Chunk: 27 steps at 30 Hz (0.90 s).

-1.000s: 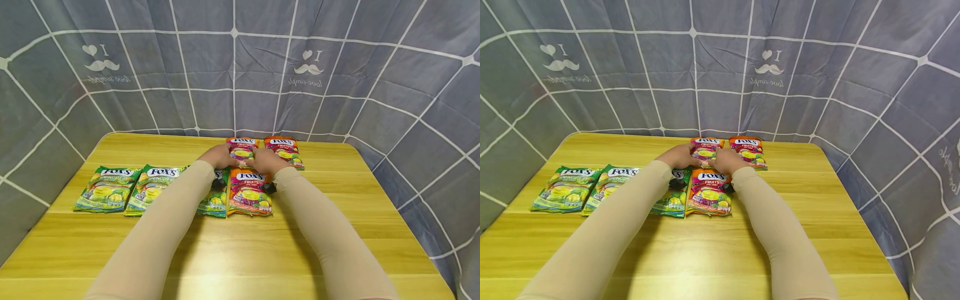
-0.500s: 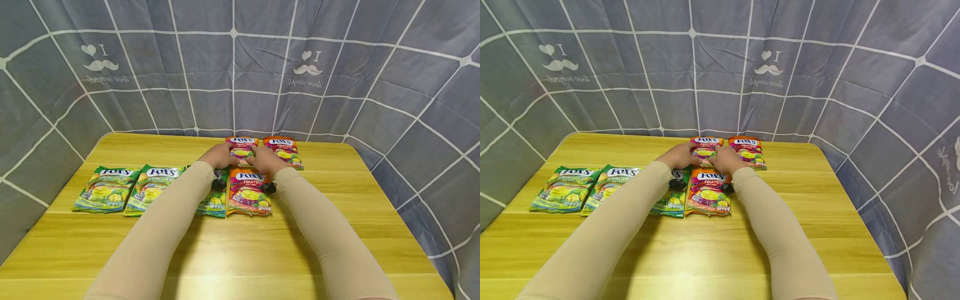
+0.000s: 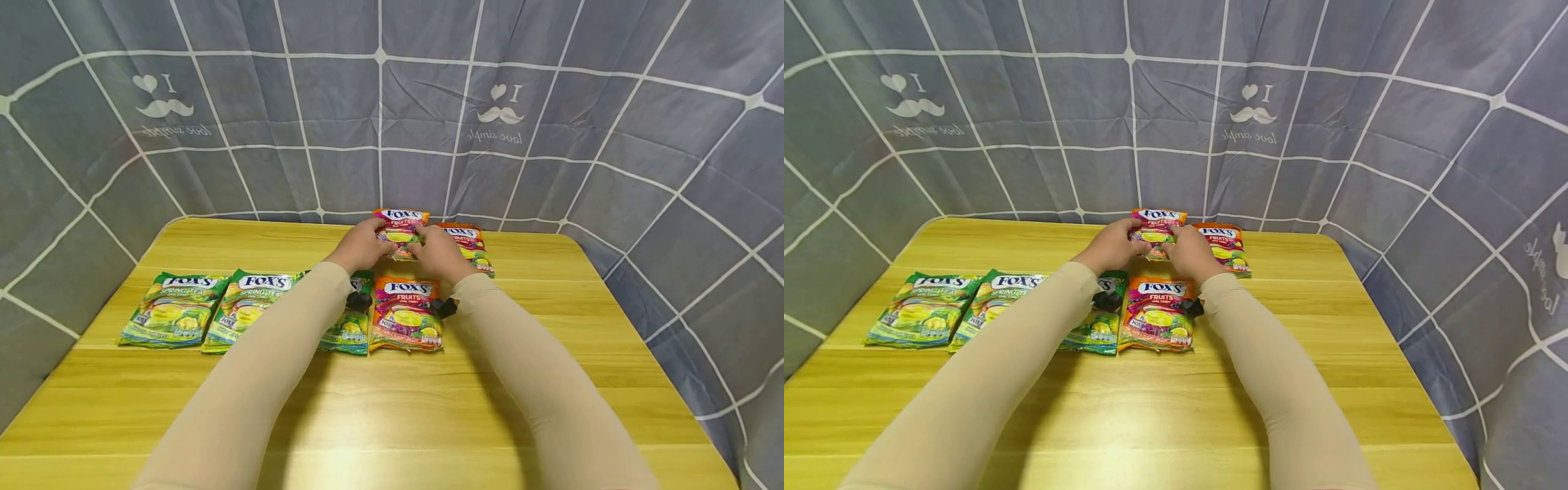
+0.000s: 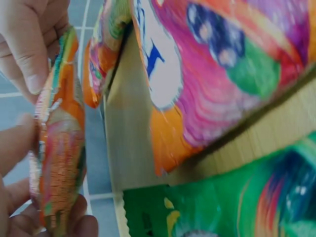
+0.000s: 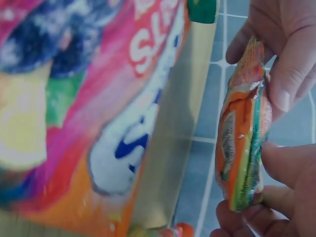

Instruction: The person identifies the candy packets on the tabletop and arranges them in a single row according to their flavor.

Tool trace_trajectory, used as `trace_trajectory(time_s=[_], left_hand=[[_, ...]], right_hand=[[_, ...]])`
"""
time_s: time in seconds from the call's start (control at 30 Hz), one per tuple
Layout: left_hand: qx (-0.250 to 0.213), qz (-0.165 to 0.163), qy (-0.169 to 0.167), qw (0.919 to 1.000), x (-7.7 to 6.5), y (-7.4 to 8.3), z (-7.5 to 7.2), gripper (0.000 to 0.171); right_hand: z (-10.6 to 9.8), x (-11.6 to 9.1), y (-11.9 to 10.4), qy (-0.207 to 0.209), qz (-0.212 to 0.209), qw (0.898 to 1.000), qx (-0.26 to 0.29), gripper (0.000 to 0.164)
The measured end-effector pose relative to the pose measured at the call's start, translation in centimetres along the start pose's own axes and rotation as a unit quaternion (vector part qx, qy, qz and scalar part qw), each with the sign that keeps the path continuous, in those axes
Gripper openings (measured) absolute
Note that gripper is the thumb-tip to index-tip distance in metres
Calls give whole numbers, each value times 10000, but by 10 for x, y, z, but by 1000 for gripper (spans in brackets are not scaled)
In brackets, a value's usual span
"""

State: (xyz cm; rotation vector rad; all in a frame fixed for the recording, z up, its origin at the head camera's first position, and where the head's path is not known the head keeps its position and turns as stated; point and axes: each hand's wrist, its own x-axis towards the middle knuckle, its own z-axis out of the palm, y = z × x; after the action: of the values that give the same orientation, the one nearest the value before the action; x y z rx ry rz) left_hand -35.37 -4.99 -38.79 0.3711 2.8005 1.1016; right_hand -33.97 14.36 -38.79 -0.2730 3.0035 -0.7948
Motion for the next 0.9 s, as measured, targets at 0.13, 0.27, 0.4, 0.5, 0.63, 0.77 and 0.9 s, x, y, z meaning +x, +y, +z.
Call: trace_trajectory(time_s=[0.13, 0.27, 0.4, 0.5, 0.63, 0.77, 0.9], left_hand=[[-292, 147, 189, 9993, -4, 7, 0, 71], [-516, 292, 399, 9974, -8, 19, 2, 64], [-790, 479, 459, 9947, -13, 32, 7, 62], [-1024, 574, 338, 9925, -17, 41, 10, 66], [-1229, 672, 143, 9900, -21, 50, 15, 80], [-1275, 730, -65, 9891, -26, 59, 19, 94], [-1307, 745, -332, 9881, -33, 67, 25, 91]], right_hand=[[-10, -8, 2, 239, 74, 9993, 281, 65], [-22, -18, 3, 344, 204, 9951, 901, 69], [-34, -28, 6, 417, 290, 9922, 1136, 73], [-42, -35, 11, 429, 296, 9929, 1066, 76], [-51, -47, 19, 359, 251, 9937, 1036, 78], [-61, -62, 29, 327, 183, 9951, 921, 77], [-70, -77, 41, 280, 73, 9961, 831, 75]])
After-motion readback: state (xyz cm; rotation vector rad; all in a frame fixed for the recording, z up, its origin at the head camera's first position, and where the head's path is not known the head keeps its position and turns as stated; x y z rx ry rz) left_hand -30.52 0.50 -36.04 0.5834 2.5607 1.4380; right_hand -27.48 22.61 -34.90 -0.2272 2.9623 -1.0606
